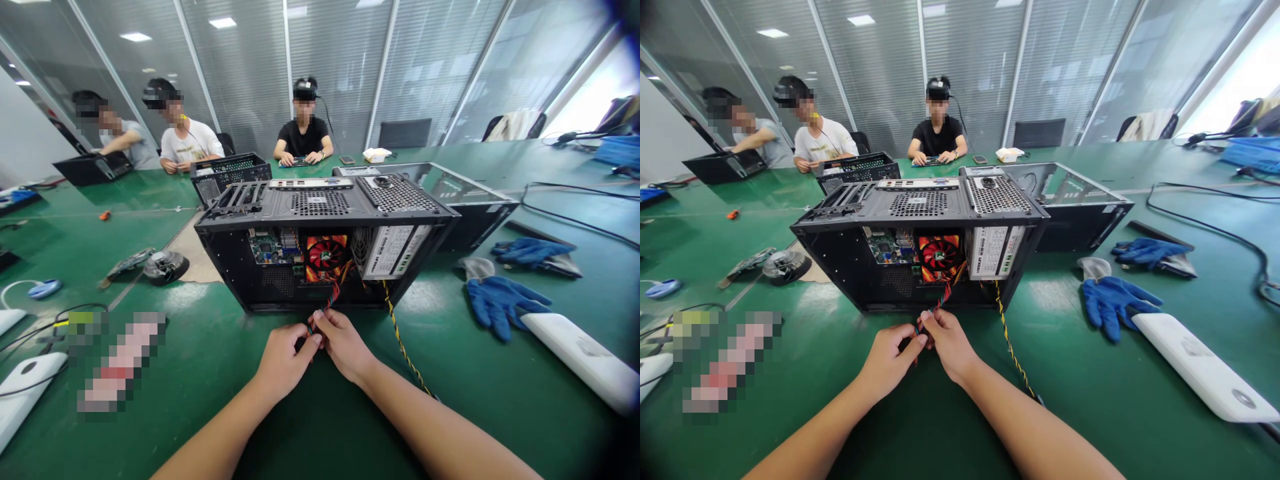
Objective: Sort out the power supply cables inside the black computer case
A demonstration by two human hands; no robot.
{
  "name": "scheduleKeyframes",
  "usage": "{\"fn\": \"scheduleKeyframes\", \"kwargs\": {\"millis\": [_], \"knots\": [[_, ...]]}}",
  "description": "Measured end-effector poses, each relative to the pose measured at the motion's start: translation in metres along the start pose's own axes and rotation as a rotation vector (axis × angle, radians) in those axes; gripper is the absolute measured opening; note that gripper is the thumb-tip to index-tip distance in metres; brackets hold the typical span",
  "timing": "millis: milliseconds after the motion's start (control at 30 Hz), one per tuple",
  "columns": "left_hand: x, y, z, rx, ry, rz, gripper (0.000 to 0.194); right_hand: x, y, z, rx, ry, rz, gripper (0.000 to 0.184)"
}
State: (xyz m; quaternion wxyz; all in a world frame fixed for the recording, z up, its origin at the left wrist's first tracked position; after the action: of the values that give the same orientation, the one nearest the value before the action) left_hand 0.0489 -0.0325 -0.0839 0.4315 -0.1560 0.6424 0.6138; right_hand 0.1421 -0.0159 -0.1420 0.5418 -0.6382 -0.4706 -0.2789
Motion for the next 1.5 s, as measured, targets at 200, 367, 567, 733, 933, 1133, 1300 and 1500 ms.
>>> {"fn": "scheduleKeyframes", "kwargs": {"millis": [200, 367, 567, 733, 933, 1133, 1300, 1500], "knots": [[0.01, -0.006, -0.001, 0.03, 0.047, -0.096, 0.034, -0.001, 0.001, 0.001, -0.008, 0.018, -0.02, 0.036], [0.023, -0.016, 0.0, 0.063, 0.125, -0.408, 0.039, 0.002, -0.004, -0.002, 0.029, 0.006, 0.033, 0.034], [0.024, -0.016, 0.001, 0.058, 0.134, -0.456, 0.039, 0.005, -0.006, -0.004, 0.053, -0.001, 0.079, 0.031], [0.013, -0.004, 0.001, -0.004, 0.081, -0.108, 0.035, 0.003, 0.001, -0.001, -0.013, 0.027, 0.0, 0.034], [-0.003, 0.005, 0.0, -0.094, -0.03, 0.132, 0.03, 0.003, 0.001, 0.0, -0.024, 0.037, -0.023, 0.038], [0.013, -0.006, 0.0, 0.024, 0.057, -0.117, 0.036, 0.002, 0.002, -0.001, -0.015, 0.038, -0.03, 0.036], [0.026, -0.019, 0.0, 0.075, 0.179, -0.546, 0.036, 0.002, -0.003, -0.002, 0.044, 0.031, -0.01, 0.035], [0.029, -0.022, 0.0, 0.077, 0.229, -0.681, 0.032, 0.003, -0.006, -0.003, 0.076, 0.039, 0.0, 0.033]]}}
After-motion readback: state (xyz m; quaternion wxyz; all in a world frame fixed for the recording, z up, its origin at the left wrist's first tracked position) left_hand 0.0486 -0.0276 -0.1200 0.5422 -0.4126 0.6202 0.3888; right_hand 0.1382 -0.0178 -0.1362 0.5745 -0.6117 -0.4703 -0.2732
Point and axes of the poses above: each hand's wrist, its own z-axis towards the middle knuckle, its own y-axis out of the back of the hand, x = y × z, the point moved 9 cm from there along z, towards the middle knuckle, and after that the axes turned 4 degrees about -y, right-handed, at the moved point
